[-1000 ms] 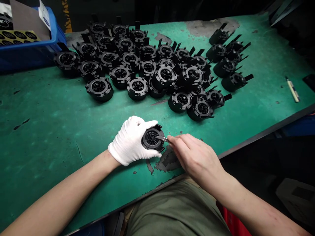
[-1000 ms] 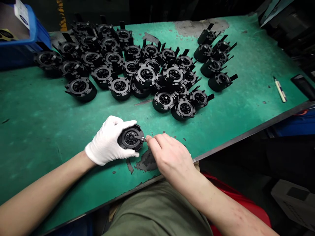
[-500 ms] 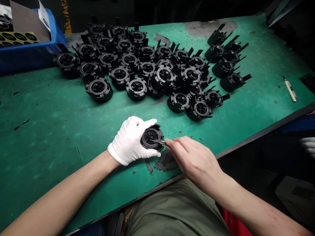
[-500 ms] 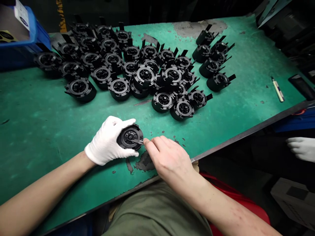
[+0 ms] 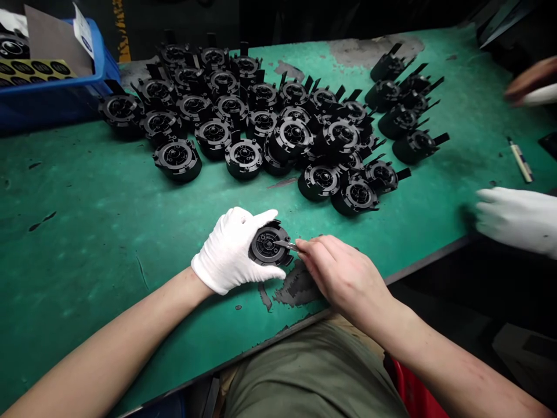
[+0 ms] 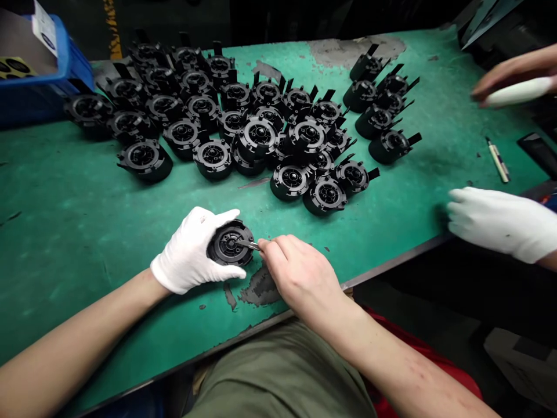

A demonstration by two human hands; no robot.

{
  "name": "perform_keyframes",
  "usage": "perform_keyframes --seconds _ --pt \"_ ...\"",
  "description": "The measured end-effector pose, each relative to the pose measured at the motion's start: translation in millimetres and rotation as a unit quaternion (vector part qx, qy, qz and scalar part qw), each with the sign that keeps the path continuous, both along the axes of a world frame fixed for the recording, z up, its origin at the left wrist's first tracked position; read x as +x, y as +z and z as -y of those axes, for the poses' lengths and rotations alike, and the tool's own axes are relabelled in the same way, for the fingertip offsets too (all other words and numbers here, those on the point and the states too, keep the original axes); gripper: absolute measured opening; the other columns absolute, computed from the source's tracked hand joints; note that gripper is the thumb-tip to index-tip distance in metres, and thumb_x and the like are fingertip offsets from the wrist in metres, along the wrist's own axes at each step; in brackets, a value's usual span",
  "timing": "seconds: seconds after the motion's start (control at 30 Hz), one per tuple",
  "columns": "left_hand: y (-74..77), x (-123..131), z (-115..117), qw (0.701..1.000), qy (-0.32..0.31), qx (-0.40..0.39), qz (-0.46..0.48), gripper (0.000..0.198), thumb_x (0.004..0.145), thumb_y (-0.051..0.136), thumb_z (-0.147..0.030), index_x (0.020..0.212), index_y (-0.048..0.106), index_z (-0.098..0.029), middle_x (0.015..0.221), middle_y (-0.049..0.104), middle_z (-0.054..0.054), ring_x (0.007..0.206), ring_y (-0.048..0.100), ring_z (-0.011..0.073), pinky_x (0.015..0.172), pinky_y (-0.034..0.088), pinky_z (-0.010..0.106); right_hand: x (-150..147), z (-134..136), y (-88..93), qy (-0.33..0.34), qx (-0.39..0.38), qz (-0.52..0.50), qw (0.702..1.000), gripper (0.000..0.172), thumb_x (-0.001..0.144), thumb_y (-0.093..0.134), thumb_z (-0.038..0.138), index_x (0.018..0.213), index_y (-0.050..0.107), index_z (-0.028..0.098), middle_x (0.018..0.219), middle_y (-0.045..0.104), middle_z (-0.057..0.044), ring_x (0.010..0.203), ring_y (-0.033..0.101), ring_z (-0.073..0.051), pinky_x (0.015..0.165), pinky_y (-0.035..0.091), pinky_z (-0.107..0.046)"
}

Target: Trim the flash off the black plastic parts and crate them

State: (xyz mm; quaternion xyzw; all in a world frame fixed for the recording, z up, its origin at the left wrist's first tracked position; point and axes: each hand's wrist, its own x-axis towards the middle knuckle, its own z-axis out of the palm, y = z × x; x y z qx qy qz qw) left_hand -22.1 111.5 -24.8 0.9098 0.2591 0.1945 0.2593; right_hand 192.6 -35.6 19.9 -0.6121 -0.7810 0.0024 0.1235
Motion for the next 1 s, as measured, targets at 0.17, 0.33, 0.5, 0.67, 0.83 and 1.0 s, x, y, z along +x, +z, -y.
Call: perform_keyframes --seconds 0.17,0.33,0.5,0.67,0.83,1.0 --pt "-0.2 0.3 0.1 1.0 0.0 0.013 0.006 0.116 0.063 0.078 -0.091 0.15 0.057 -0.016 0.108 0.064 0.014 0.101 0.063 0.0338 0.091 0.055 0.05 -2.6 4.0 1.7 0.005 0.003 0.056 0.998 0.014 0.104 0.06 0.011 0.117 0.063 0.009 0.092 0.066 -0.008 0.081 0.055 -0.021 0.074 0.044 -0.036" --pt "-1.0 0.9 0.2 1.0 0.001 0.008 0.006 0.115 0.063 0.079 -0.089 0.15 0.057 -0.017 0.109 0.063 0.014 0.102 0.062 0.0336 0.091 0.055 0.05 -1.2 4.9 2.6 0.02 0.002 0.076 0.997 0.017 0.104 0.059 0.011 0.121 0.062 0.008 0.091 0.065 -0.007 0.08 0.052 -0.021 0.074 0.042 -0.036" --pt "-1.4 1.4 0.5 1.0 0.0 0.004 0.007 0.116 0.062 0.08 -0.089 0.15 0.057 -0.016 0.109 0.063 0.015 0.102 0.062 0.0341 0.091 0.055 0.051 -0.2 1.6 4.4 0.045 0.018 0.088 0.995 0.02 0.103 0.058 0.009 0.122 0.062 0.008 0.087 0.063 -0.006 0.078 0.05 -0.021 0.07 0.04 -0.035" --pt "-0.4 0.8 0.1 1.0 -0.001 -0.002 0.006 0.116 0.063 0.079 -0.089 0.151 0.056 -0.017 0.11 0.064 0.015 0.102 0.062 0.0336 0.092 0.055 0.051 5.4 -4.8 8.6 0.071 0.036 0.103 0.991 0.018 0.103 0.057 0.008 0.119 0.065 0.007 0.083 0.061 -0.005 0.075 0.05 -0.021 0.067 0.04 -0.036" --pt "1.9 2.4 -0.9 1.0 -0.005 -0.012 -0.009 0.114 0.063 0.075 -0.093 0.148 0.059 -0.019 0.108 0.067 0.014 0.1 0.062 0.0337 0.09 0.054 0.05 16.9 -21.2 13.7 0.152 0.021 0.095 0.984 0.016 0.102 0.056 0.007 0.113 0.068 0.009 0.086 0.065 -0.007 0.074 0.052 -0.021 0.067 0.041 -0.035" --pt "4.9 4.1 -1.7 0.999 -0.022 -0.021 -0.024 0.101 0.068 0.071 -0.093 0.141 0.063 -0.024 0.102 0.069 0.012 0.091 0.063 0.0314 0.085 0.053 0.048 33.0 -31.1 11.4 0.191 -0.017 0.046 0.98 0.014 0.105 0.054 0.012 0.112 0.067 0.015 0.084 0.062 -0.004 0.073 0.052 -0.019 0.068 0.043 -0.033"
